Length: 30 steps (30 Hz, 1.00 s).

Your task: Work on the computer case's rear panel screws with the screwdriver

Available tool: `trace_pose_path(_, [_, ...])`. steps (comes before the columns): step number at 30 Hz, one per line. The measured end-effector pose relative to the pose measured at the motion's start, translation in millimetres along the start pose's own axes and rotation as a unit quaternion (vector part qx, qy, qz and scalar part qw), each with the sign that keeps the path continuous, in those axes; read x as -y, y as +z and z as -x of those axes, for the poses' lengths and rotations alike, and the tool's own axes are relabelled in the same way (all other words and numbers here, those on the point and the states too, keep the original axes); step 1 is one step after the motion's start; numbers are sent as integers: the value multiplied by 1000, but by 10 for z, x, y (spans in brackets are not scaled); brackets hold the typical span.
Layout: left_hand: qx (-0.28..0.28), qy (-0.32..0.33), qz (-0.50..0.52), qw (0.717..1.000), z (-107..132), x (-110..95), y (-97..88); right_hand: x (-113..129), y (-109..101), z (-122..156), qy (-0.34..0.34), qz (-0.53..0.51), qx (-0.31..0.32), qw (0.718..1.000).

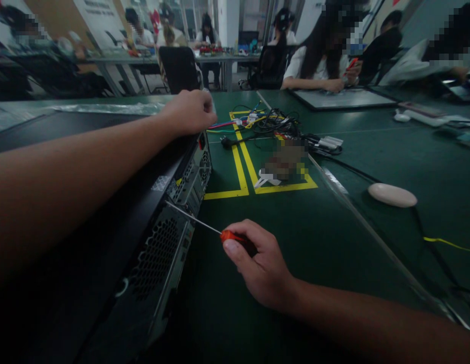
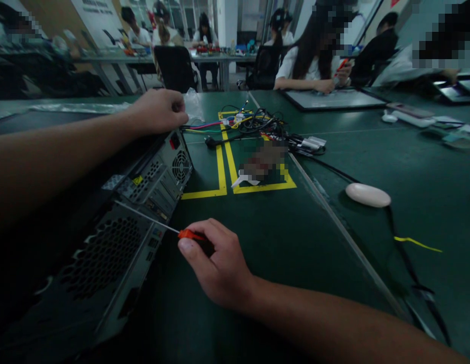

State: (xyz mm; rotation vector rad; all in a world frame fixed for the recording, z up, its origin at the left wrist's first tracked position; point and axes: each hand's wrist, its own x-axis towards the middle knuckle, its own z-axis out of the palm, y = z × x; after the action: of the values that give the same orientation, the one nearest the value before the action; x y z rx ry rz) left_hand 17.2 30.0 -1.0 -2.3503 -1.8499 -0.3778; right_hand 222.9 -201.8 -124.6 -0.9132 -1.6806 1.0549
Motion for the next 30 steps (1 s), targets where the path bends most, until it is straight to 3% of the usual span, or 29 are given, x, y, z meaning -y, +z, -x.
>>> trace_pose_path(8, [0, 4, 0, 1000, 16, 3, 8, -36, 38, 30, 31, -76, 9, 997])
trace_pose_path(30, [-1, 0, 2, 1000, 22, -2, 13, 0, 38, 32, 49, -74, 20, 996])
